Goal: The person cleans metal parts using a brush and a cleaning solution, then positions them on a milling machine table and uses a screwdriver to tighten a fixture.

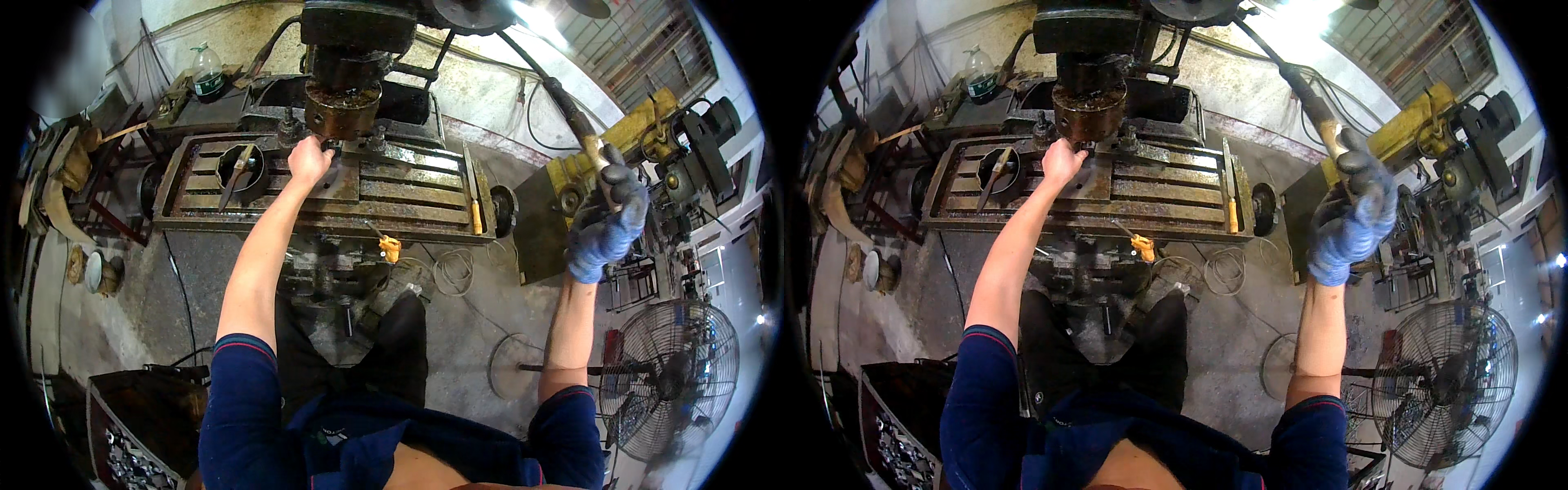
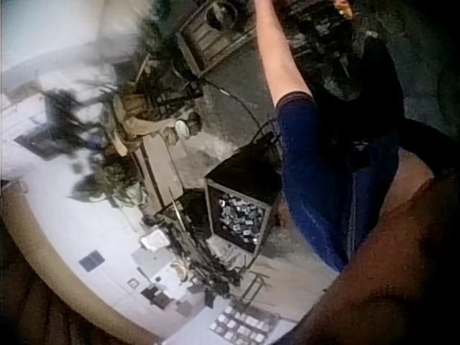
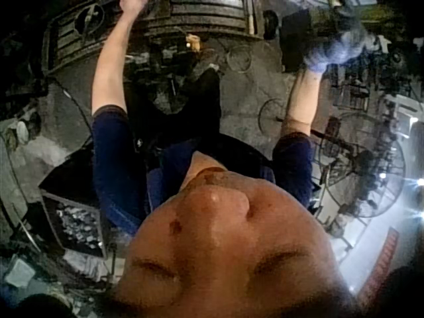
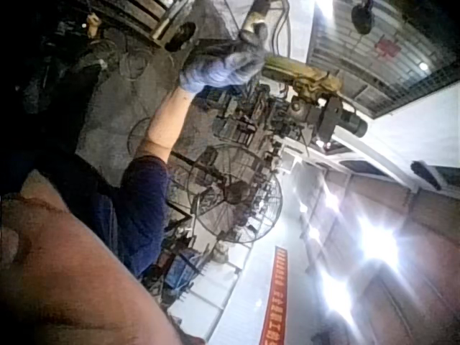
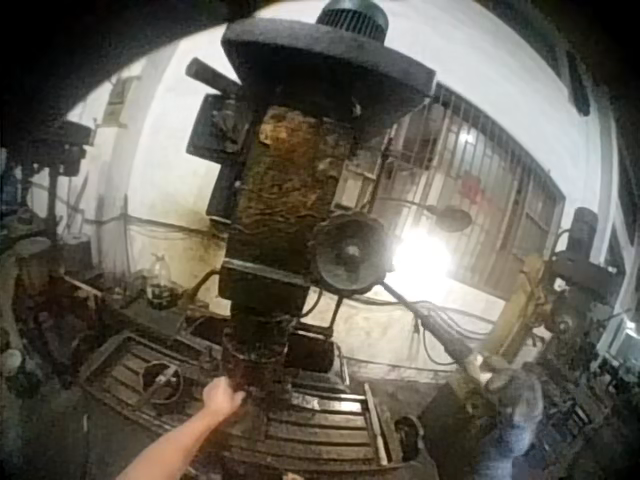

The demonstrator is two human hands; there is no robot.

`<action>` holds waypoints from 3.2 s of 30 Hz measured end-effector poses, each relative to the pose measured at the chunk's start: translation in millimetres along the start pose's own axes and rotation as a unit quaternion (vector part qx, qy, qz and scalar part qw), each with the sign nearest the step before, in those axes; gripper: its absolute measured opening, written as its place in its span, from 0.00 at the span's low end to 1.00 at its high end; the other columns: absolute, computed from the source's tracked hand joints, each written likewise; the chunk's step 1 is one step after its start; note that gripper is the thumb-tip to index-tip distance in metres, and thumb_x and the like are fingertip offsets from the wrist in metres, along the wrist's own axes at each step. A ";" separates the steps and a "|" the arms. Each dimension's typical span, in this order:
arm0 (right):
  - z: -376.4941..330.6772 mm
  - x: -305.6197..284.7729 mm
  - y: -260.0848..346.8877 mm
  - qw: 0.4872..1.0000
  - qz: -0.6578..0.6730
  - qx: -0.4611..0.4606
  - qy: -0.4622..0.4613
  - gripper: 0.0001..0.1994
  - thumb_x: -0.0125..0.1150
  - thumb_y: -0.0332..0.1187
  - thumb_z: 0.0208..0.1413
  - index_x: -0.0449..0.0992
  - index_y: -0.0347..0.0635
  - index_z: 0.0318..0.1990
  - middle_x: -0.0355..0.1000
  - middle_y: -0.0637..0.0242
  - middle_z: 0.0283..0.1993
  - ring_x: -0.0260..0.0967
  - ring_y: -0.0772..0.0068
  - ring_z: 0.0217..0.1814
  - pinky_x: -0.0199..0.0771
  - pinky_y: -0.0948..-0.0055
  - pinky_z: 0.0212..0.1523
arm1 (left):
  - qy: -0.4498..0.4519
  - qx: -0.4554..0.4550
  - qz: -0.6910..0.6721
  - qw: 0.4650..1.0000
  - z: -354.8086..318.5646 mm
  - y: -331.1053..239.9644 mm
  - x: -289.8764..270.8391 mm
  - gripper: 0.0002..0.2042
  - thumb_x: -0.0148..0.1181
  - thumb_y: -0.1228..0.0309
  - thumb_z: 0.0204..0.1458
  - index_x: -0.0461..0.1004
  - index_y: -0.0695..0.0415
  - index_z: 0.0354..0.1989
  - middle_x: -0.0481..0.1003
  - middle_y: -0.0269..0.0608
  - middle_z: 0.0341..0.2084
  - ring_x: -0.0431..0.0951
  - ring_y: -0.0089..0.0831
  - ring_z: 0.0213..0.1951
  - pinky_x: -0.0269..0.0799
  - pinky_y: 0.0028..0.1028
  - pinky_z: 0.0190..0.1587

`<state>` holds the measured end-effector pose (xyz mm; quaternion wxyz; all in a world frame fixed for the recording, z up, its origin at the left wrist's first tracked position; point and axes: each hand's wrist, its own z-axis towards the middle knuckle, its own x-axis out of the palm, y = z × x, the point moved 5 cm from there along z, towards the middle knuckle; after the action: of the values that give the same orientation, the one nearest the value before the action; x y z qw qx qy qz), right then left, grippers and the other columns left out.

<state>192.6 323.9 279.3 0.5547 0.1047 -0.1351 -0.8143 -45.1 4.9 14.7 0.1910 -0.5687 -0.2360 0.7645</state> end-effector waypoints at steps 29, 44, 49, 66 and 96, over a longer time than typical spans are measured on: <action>-10.0 4.0 -1.4 0.997 0.047 -0.003 -0.057 0.14 0.49 0.38 0.54 0.65 0.35 0.25 0.69 0.54 0.34 0.65 0.56 0.48 0.54 0.58 0.55 | 0.213 0.050 -0.267 0.939 -86.4 25.5 -52.0 0.14 0.55 0.74 0.49 0.70 0.65 0.44 0.71 0.37 0.16 0.69 0.19 0.15 0.65 0.21 0.17; -37.6 5.3 -11.8 0.994 0.017 0.063 -0.083 0.15 0.51 0.41 0.54 0.71 0.35 0.29 0.70 0.60 0.34 0.64 0.61 0.45 0.56 0.66 0.48 | 0.134 0.128 -0.134 0.973 -110.4 1.4 -110.8 0.13 0.56 0.74 0.48 0.71 0.64 0.42 0.72 0.38 0.16 0.70 0.20 0.19 0.67 0.24 0.23; -41.7 8.5 -15.9 0.996 0.057 0.031 -0.067 0.18 0.54 0.44 0.53 0.73 0.33 0.29 0.71 0.60 0.35 0.64 0.63 0.49 0.56 0.66 0.52 | 0.113 0.185 -0.084 0.973 -103.7 -25.2 -150.4 0.14 0.58 0.71 0.46 0.73 0.63 0.41 0.74 0.44 0.18 0.72 0.25 0.19 0.67 0.27 0.25; -72.3 -1.8 -43.0 0.992 0.034 0.102 -0.067 0.19 0.54 0.44 0.53 0.73 0.31 0.32 0.71 0.51 0.43 0.62 0.68 0.44 0.57 0.69 0.45 | 0.080 0.229 0.218 0.946 -155.4 -16.4 -372.6 0.14 0.56 0.74 0.40 0.73 0.63 0.38 0.74 0.51 0.23 0.75 0.43 0.26 0.70 0.35 0.32; 16.5 -41.5 -45.8 0.951 -0.267 -0.158 0.012 0.13 0.47 0.30 0.52 0.74 0.28 0.39 0.73 0.56 0.40 0.72 0.61 0.41 0.70 0.70 0.42 | 0.015 -0.263 0.376 0.888 -444.9 274.5 -457.8 0.12 0.59 0.68 0.40 0.75 0.53 0.36 0.75 0.46 0.32 0.74 0.45 0.37 0.70 0.39 0.39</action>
<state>162.3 380.2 280.3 0.3282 0.0580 0.0348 -0.9422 503.7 -411.7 105.3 -0.2636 -0.6557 -0.1941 0.6804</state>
